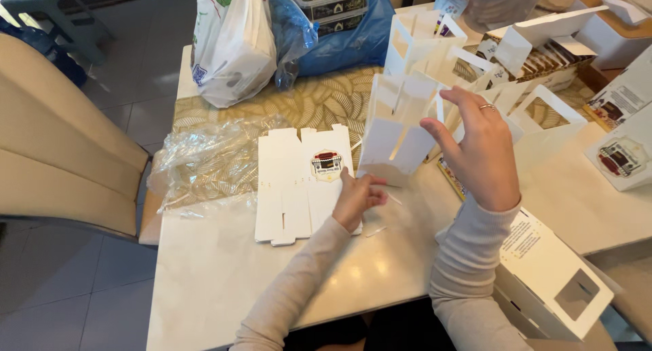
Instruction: The person assembles flat white cardboard boxes by folding and interlocking the flaps. They handle multiple boxes one at a time, folding the sides and securing the tabs to form rectangular containers, then place the finished boxes on the table.
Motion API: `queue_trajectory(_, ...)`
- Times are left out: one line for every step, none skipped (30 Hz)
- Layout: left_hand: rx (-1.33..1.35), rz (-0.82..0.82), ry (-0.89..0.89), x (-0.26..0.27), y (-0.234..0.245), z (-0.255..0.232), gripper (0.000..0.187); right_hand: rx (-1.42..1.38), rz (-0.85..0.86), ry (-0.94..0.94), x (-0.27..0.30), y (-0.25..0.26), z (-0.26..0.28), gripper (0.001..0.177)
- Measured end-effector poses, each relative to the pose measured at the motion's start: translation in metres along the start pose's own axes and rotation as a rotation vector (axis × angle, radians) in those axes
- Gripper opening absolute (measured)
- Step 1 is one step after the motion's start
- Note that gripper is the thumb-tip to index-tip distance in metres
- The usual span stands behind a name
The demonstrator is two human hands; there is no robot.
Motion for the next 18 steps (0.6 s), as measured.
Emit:
queue_trajectory(-0.156,-0.043,-0.07,0.012,-0.007,-0.002,0.062,-0.046,-0.007,0.001,0.002,0.005,0.008,0.039)
queue_trajectory(-0.312,-0.088,-0.14,0.025,-0.015,-0.003,0.07,-0.093,-0.014,0.003,0.005,0.01,0.017,0.037)
queue_trajectory(-0.423,0.028,-0.253,0.038,-0.028,-0.005,0.057,-0.153,-0.017,0.009,0.009,0.014,0.029,0.034)
queue_trajectory(-0.534,0.143,-0.368,0.051,-0.04,-0.006,0.045,-0.212,-0.02,0.016,0.015,0.018,0.041,0.032)
queue_trajectory(-0.641,0.261,-0.483,0.061,-0.055,-0.006,0.037,-0.269,-0.023,0.022,0.021,0.021,0.053,0.03)
queue_trajectory(-0.23,0.312,-0.52,0.067,-0.072,-0.005,0.037,-0.28,-0.005,0.05,0.028,0.022,0.066,0.033)
queue_trajectory(0.185,0.357,-0.54,0.072,-0.094,-0.002,0.038,-0.288,0.012,0.078,0.034,0.023,0.077,0.036)
queue_trajectory(0.602,0.392,-0.542,0.077,-0.116,0.002,0.038,-0.356,0.066,0.13,0.039,0.024,0.087,0.033)
queue_trajectory(1.023,0.414,-0.525,0.083,-0.136,0.007,0.038,-0.423,0.124,0.179,0.044,0.024,0.093,0.029)
queue_trajectory(0.737,0.503,-0.555,0.087,-0.144,0.009,0.039,-0.414,0.175,0.199,0.049,0.024,0.096,0.029)
queue_trajectory(0.022,0.599,-0.695,0.091,-0.145,0.011,0.039,-0.408,0.225,0.218,0.053,0.022,0.097,0.028)
queue_trajectory(-0.467,0.678,-0.831,0.092,-0.147,0.014,0.039,-0.402,0.275,0.236,0.057,0.02,0.095,0.027)
queue_trajectory(-0.622,0.697,-0.89,0.088,-0.146,0.013,0.04,-0.373,0.28,0.203,0.059,0.019,0.089,0.027)
queue_trajectory(-0.795,0.725,-0.966,0.083,-0.146,0.013,0.04,-0.343,0.285,0.17,0.061,0.018,0.081,0.027)
queue_trajectory(-0.912,0.754,-1.026,0.077,-0.147,0.013,0.041,-0.316,0.291,0.135,0.064,0.017,0.072,0.027)
queue_trajectory(-0.942,0.776,-1.047,0.071,-0.15,0.013,0.041,-0.28,0.282,0.106,0.067,0.015,0.061,0.026)
queue_trajectory(-0.994,0.797,-1.084,0.065,-0.155,0.014,0.042,-0.242,0.275,0.078,0.069,0.014,0.048,0.026)
queue_trajectory(-1.044,0.815,-1.122,0.06,-0.16,0.016,0.042,-0.204,0.269,0.05,0.07,0.013,0.036,0.026)
Point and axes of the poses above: each hand's wrist, its own x-axis away from the middle knuckle, its own y-axis out of the back of the hand, z = x × y, the point moved 2 cm from there along -x, towards the middle knuckle, and after that the axes turned 8 degrees about -y, right-handed, at the moved point
